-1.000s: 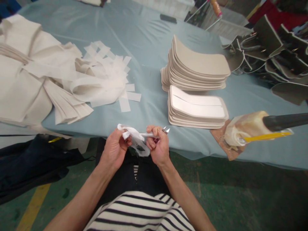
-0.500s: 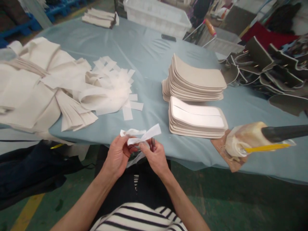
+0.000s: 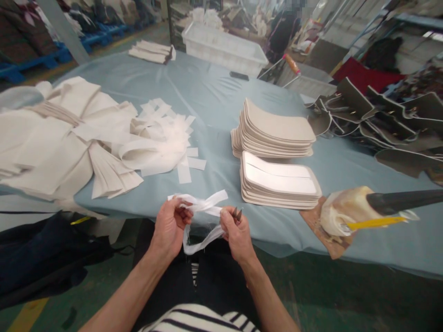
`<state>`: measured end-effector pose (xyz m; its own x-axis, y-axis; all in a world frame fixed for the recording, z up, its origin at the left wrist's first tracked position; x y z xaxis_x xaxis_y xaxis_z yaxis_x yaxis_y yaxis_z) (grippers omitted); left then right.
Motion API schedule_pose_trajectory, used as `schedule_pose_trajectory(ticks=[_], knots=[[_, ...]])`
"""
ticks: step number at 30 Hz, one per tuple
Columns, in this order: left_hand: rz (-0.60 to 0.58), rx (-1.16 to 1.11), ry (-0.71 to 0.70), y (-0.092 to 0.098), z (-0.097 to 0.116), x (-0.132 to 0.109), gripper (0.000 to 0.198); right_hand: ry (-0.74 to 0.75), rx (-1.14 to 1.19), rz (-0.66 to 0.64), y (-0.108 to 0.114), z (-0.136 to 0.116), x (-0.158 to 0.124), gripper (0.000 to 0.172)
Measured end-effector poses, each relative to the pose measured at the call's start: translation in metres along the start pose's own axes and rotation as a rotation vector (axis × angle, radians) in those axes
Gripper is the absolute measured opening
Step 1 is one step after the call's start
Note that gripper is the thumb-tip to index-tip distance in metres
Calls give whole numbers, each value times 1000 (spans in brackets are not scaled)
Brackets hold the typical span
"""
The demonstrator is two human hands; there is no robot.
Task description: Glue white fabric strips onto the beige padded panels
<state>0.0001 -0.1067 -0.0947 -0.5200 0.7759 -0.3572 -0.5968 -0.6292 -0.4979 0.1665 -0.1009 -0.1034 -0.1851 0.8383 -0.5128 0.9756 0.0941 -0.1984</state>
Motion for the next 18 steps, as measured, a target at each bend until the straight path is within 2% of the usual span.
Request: schedule_pose_trajectory(ticks=[5,9,11,15,18], knots=[[43,-75,106,-6,4,8,27,19,-39,4,0,3,2,54],[12,-135,106,-12,18,15,12,29,-34,45,7,6,3,54],[-6,-92,61,-12,21,19,5,36,-27,64,14,4,3,55],[-19,119,-167,-7,17,32,18,74,-16,159,39,-5,1,54],[-14,86,-230,-11,12,45,20,93,-7,192,55,-7,-3,53]])
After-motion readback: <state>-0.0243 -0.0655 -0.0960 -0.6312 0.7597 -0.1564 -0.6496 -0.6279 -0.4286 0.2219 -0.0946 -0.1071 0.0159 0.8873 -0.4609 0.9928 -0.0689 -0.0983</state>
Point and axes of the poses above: each hand's wrist, its own x-axis towards the middle knuckle, its own y-axis out of the back of the hand, z = x × y, the point moved 4 cm from there along x, towards the middle knuckle, and after that the axes turned 15 degrees about -y, right-handed, at the moved point
